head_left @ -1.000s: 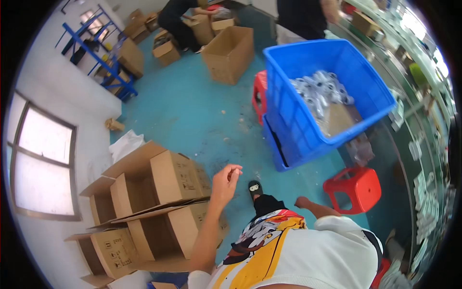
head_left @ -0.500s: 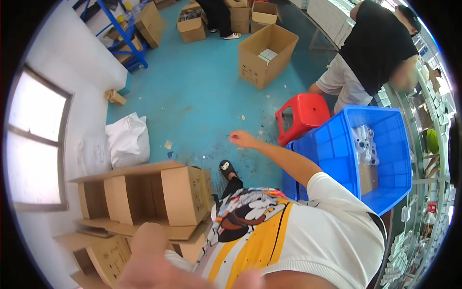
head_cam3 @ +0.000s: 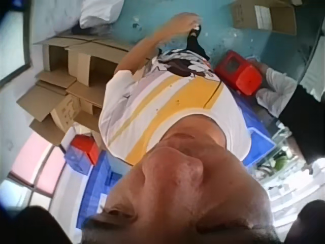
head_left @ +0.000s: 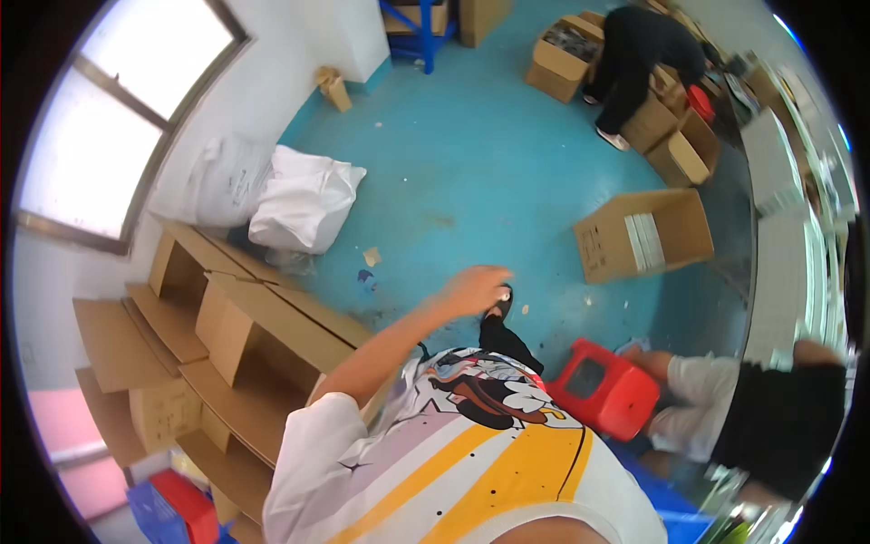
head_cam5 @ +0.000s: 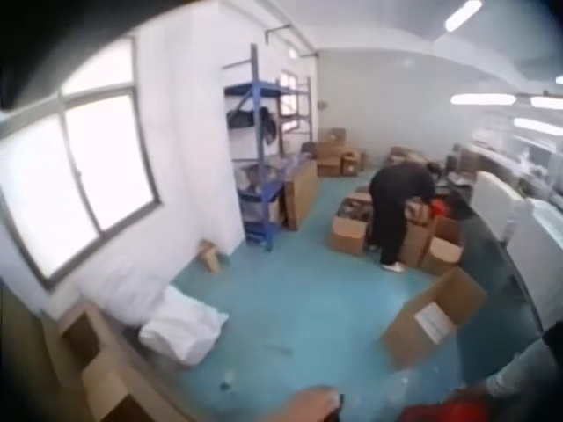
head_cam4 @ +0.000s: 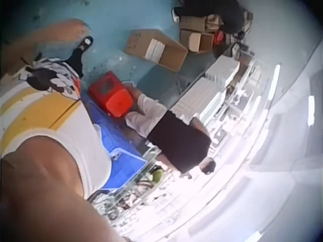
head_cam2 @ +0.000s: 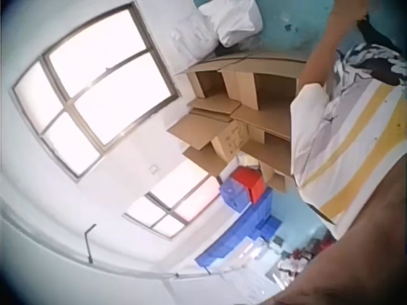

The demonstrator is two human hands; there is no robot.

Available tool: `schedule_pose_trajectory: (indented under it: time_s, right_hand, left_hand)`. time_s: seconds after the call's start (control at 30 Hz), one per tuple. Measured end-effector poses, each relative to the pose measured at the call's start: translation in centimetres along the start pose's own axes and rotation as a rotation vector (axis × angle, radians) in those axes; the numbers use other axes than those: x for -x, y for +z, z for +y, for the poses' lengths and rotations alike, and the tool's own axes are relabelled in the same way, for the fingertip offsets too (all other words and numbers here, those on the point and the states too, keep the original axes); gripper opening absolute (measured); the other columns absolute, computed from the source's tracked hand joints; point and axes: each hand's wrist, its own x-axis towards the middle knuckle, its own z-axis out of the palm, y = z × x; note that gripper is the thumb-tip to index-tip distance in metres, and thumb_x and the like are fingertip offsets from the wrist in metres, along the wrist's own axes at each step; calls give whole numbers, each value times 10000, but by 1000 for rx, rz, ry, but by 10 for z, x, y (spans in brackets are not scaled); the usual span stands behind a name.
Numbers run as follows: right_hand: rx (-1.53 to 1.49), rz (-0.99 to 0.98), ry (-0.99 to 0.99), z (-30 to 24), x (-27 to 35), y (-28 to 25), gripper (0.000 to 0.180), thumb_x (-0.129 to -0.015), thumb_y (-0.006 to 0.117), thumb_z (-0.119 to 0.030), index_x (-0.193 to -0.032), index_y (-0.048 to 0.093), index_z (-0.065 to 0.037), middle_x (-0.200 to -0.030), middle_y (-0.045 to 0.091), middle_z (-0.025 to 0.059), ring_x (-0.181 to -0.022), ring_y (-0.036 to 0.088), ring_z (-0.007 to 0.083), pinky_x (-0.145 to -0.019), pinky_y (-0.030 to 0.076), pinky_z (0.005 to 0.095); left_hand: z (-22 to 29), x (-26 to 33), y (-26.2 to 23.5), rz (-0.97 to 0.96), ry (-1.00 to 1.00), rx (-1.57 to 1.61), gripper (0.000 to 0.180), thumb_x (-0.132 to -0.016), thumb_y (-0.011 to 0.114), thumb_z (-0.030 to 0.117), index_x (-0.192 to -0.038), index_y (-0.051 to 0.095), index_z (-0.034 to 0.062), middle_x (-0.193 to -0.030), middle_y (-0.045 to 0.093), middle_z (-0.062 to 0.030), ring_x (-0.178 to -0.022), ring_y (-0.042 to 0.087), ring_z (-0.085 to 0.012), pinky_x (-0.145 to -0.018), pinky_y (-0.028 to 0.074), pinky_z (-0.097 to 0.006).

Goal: Packaging handheld electronic devices into individual boxes with instruction manuals and accessories.

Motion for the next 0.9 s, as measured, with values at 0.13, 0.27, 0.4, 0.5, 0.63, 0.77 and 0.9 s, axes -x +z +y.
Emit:
schedule_pose_trajectory:
  time_s: [0.13,0.27,0.4,0.5,0.63,0.77,0.9]
  right_hand:
    - [-24,89,-99,-6,-88,-91,139,-766,602,-118,-869,668,-52,-819,653,126,-782,618,288,-696,494,414]
    - [-795,188,-63,-96,-203,-221,151,-803,631,-159,-846,628,-15,-737,619,90,-697,577,177,-620,483,360]
    - [-881,288,-81,-194,-319,-360,147,-901,549,-148,-950,631,-36,-797,628,40,-690,584,111,-601,479,253]
    - [-662,254,-91,-224,-378,-382,141,-895,551,-138,-956,634,-42,-797,636,51,-702,602,124,-617,490,253]
    - [-298,38,-76,-221,-489,-369,164,-892,579,-187,-971,634,-54,-837,655,61,-709,623,144,-632,513,274]
    - [-473,-257,-19,-283,-485,-363,169,-879,585,-187,-974,635,-56,-845,655,61,-714,632,153,-616,512,283]
    - [-342,-314,31,-392,-523,-376,190,-876,575,-198,-979,636,-50,-824,652,61,-692,624,152,-595,505,283]
  left_hand:
    - [-189,16,62,175,-299,112,499,-857,512,142,-1352,459,115,-1258,542,-239,-1125,538,-393,-945,438,-477]
    - [-324,196,118,94,-1154,-117,302,-828,535,257,-977,688,44,-1032,662,-215,-953,634,-397,-815,509,-480]
    - [-322,220,88,272,-1261,70,263,-787,558,230,-903,685,31,-1007,668,-205,-938,632,-397,-806,510,-476]
    - [-309,186,66,157,-1233,43,227,-753,574,213,-854,668,32,-938,672,-189,-904,632,-388,-791,510,-480]
    - [-339,140,47,454,-889,-148,176,-722,591,191,-795,637,38,-812,663,-152,-826,632,-372,-737,520,-461]
    - [-338,49,-65,761,-1275,736,330,-802,587,190,-1074,662,20,-824,668,-146,-716,639,-254,-674,509,-370]
    - [-373,53,-134,1110,-1100,704,410,-854,575,223,-1193,603,-6,-830,663,-101,-680,601,-175,-633,495,-336]
